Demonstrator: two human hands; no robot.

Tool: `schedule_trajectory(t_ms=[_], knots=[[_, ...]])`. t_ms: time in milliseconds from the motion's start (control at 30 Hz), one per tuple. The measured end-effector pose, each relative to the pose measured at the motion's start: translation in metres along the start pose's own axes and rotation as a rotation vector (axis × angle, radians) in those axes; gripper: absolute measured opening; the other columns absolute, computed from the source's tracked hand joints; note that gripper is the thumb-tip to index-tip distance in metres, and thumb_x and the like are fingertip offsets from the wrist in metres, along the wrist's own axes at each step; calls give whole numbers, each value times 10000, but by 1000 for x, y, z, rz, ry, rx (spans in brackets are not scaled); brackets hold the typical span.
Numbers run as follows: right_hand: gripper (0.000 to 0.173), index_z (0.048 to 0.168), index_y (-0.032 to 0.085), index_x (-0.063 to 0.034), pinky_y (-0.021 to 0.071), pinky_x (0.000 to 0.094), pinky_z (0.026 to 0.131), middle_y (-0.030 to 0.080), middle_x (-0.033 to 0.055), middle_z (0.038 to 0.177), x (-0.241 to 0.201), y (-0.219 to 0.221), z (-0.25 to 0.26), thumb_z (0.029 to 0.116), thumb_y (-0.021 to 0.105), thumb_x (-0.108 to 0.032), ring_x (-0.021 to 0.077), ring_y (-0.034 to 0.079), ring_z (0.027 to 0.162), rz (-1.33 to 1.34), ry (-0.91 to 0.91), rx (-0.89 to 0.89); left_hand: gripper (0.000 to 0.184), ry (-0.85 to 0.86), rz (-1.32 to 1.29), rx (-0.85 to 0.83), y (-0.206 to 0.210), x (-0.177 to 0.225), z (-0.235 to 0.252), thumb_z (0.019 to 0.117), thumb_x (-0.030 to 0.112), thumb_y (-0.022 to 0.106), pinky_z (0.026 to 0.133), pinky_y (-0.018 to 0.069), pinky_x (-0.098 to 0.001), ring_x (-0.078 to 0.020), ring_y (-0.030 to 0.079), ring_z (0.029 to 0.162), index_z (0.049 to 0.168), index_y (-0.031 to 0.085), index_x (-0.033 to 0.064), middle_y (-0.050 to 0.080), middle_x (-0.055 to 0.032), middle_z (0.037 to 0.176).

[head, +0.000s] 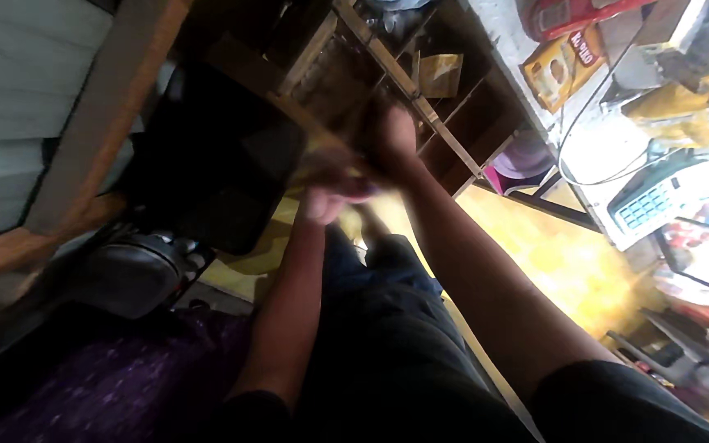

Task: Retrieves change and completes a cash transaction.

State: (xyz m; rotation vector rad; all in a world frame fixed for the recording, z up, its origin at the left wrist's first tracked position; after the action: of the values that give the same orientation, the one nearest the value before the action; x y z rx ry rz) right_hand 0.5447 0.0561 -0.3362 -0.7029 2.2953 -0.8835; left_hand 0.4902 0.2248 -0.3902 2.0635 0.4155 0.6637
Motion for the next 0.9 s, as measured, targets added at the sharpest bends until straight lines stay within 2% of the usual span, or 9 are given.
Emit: schedule_trajectory(t_ms=[67,167,333,400,533,600,700,800,900], knots=[[483,1446,563,-184,549,612,934,658,170,1313,3,3,-2,971,641,-232,391,655,1173,-51,15,-95,262,-5,11,-31,3,2,1,902,307,745,886,600,-419,-202,715,963,1066,701,109,732,-78,1023],[405,1328,645,-110,546,632,928,687,193,1240,5,-4,-11,931,685,-183,400,668,1136,-53,13,-142,254,1,14,-102,12,3,3,927,311,722,886,603,-424,-205,720,963,1061,722,95,741,-82,1022],[522,1399,626,-186,532,621,972,686,166,1277,8,-10,-11,888,733,-188,373,658,1175,-4,-45,-97,284,29,48,-108,8,3,1,955,329,690,880,601,-430,-211,711,976,1115,687,96,728,-85,1045],[479,1324,647,-114,544,634,923,701,194,1199,5,-17,-17,870,760,-218,389,679,1107,-20,-36,-131,297,29,44,-112,8,3,0,954,336,691,890,604,-470,-244,720,990,1122,700,91,738,-103,1060],[299,1187,696,-70,542,605,915,714,191,1126,7,-39,-36,981,655,-283,371,691,1059,-48,-6,-175,256,43,44,-157,15,7,-1,945,308,703,942,581,-445,-206,704,1032,1115,714,117,736,-67,1090],[270,1163,724,-78,542,585,949,724,167,1134,14,-47,-37,989,641,-267,345,694,1073,-35,-61,-136,233,43,43,-162,17,8,-1,958,300,688,953,572,-419,-181,697,1042,1120,714,135,735,-45,1102],[257,1172,719,-49,530,578,984,707,189,1181,15,-46,-31,980,643,-202,360,682,1115,-67,-118,-102,272,11,-3,-92,9,4,0,926,272,711,922,590,-446,-222,707,1028,1137,691,102,726,-85,1110],[316,1236,691,-76,524,627,961,692,204,1213,5,-25,-21,964,673,-238,390,663,1136,-108,-95,-224,298,4,-12,-40,-4,-1,0,904,281,734,894,598,-451,-225,706,1003,1130,677,96,722,-87,1084],[368,1305,657,-99,508,670,958,667,208,1272,-6,-5,-16,1014,624,-322,422,639,1178,-213,-169,-329,228,-4,38,-5,0,2,-3,908,280,701,878,602,-431,-197,716,978,1094,700,147,740,-53,1046]])
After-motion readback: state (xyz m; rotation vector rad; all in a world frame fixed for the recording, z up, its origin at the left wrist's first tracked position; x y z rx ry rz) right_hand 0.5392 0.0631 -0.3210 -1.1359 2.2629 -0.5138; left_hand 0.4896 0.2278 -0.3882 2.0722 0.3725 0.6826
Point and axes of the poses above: each hand's wrist, its own z-axis towards the middle knuckle, its own y-axis out of the palm, x = y × z, the point moved 8 cm from there along z, towards the middle knuckle
